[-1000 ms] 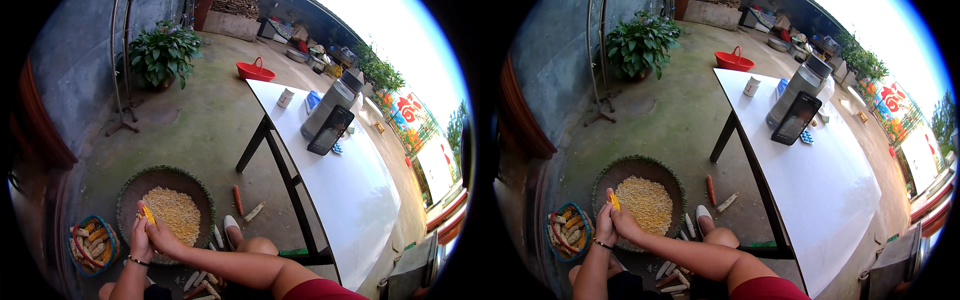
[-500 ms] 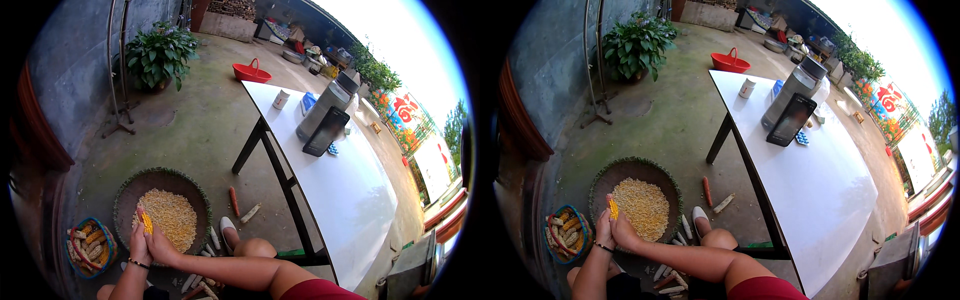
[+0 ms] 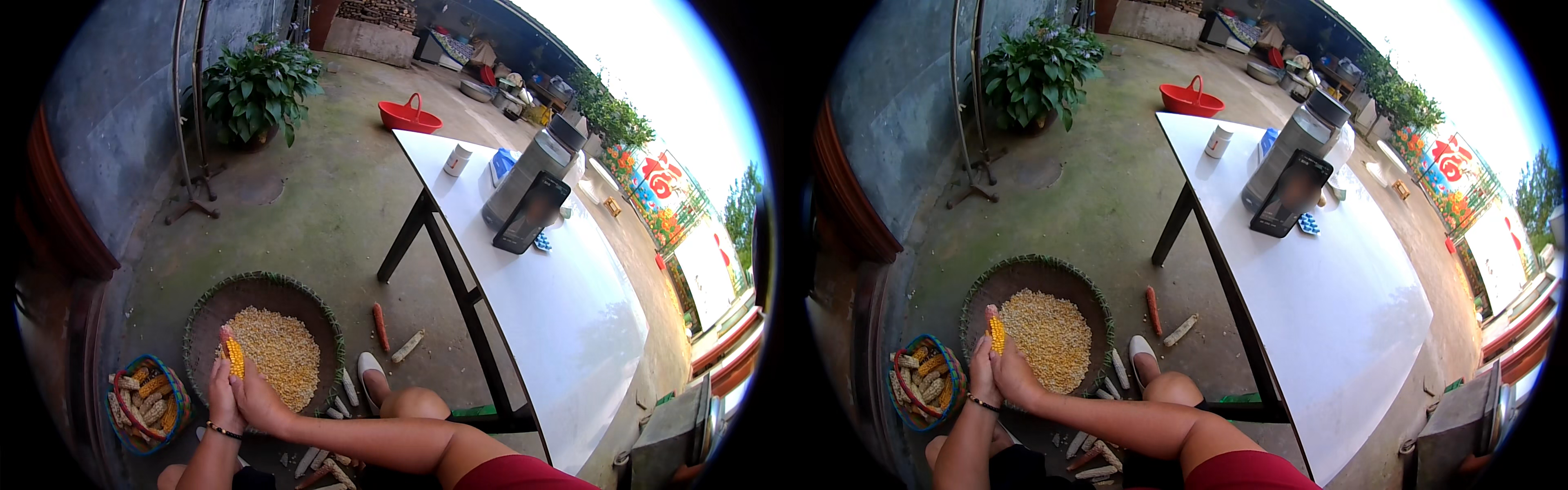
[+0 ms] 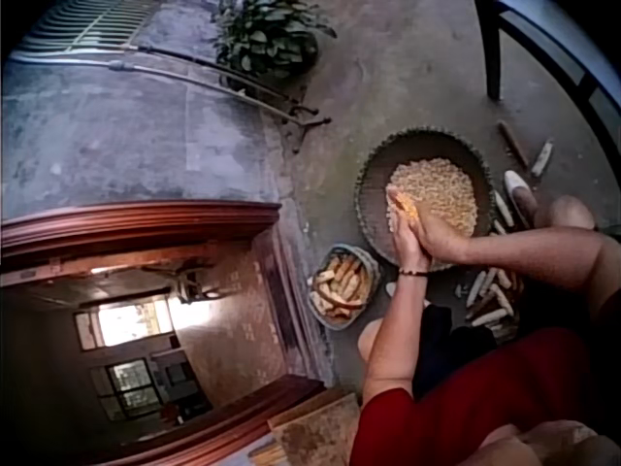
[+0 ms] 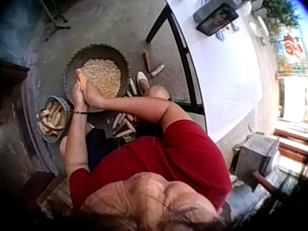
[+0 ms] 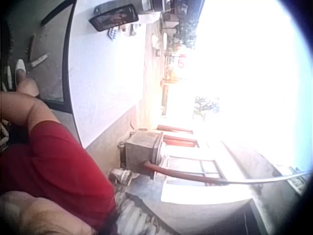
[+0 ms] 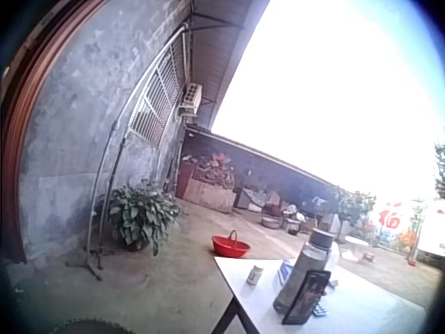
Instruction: The person sits on the ground and shucks corn cobs by hand, removing kernels into a large woven basket. They pick up cobs from a smaller basket, strip the kernels, and place the bare cobs on the ground. The process is repeated continuously throughout the clip.
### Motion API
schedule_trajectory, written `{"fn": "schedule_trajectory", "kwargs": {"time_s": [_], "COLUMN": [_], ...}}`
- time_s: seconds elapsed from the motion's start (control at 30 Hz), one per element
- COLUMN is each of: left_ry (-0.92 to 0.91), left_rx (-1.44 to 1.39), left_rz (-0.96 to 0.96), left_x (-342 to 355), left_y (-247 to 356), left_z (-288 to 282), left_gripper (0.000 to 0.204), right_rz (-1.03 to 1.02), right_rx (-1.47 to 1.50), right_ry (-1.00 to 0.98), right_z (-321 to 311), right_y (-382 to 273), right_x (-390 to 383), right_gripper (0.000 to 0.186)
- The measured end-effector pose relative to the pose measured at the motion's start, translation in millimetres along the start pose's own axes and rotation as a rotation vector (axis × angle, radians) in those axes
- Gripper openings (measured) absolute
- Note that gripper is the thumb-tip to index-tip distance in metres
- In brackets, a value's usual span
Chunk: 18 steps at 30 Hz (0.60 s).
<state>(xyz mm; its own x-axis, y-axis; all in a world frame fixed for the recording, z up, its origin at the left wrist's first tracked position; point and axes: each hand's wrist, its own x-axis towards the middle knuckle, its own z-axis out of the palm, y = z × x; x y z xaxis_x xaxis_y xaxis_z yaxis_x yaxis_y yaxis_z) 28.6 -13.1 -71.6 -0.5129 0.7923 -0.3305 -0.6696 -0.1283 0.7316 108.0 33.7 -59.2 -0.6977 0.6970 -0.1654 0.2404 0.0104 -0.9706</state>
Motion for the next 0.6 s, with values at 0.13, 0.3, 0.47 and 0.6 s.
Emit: {"fn": "schedule_trajectory", "kwargs": {"time_s": [0.13, 0.3, 0.47, 0.6], "left_ry": [0.115, 0.081, 0.08, 0.086], "left_rx": [0.017, -0.036, 0.046, 0.062], "left_rz": [-0.054, -0.042, -0.007, -0.016], "left_x": [2.0, 5.4, 3.4, 3.0], "left_y": [1.8, -1.1, -1.1, -1.0], "left_z": [3.1, 6.3, 1.3, -6.8], "left_gripper": [0.023, 0.022, 0.02, 0.021], "right_rz": [0.005, 0.088, -0.026, 0.021], "right_rx": [0.025, 0.204, 0.099, 0.028], "right_ry": [0.037, -0.01, 0.02, 0.003], "right_z": [3.9, -7.5, -2.3, 5.3], "right_y": [3.1, 5.0, 6.5, 9.5], "right_x": [0.6, 11.4, 12.1, 6.0], "right_gripper": [0.04, 0.036, 0.034, 0.037]}}
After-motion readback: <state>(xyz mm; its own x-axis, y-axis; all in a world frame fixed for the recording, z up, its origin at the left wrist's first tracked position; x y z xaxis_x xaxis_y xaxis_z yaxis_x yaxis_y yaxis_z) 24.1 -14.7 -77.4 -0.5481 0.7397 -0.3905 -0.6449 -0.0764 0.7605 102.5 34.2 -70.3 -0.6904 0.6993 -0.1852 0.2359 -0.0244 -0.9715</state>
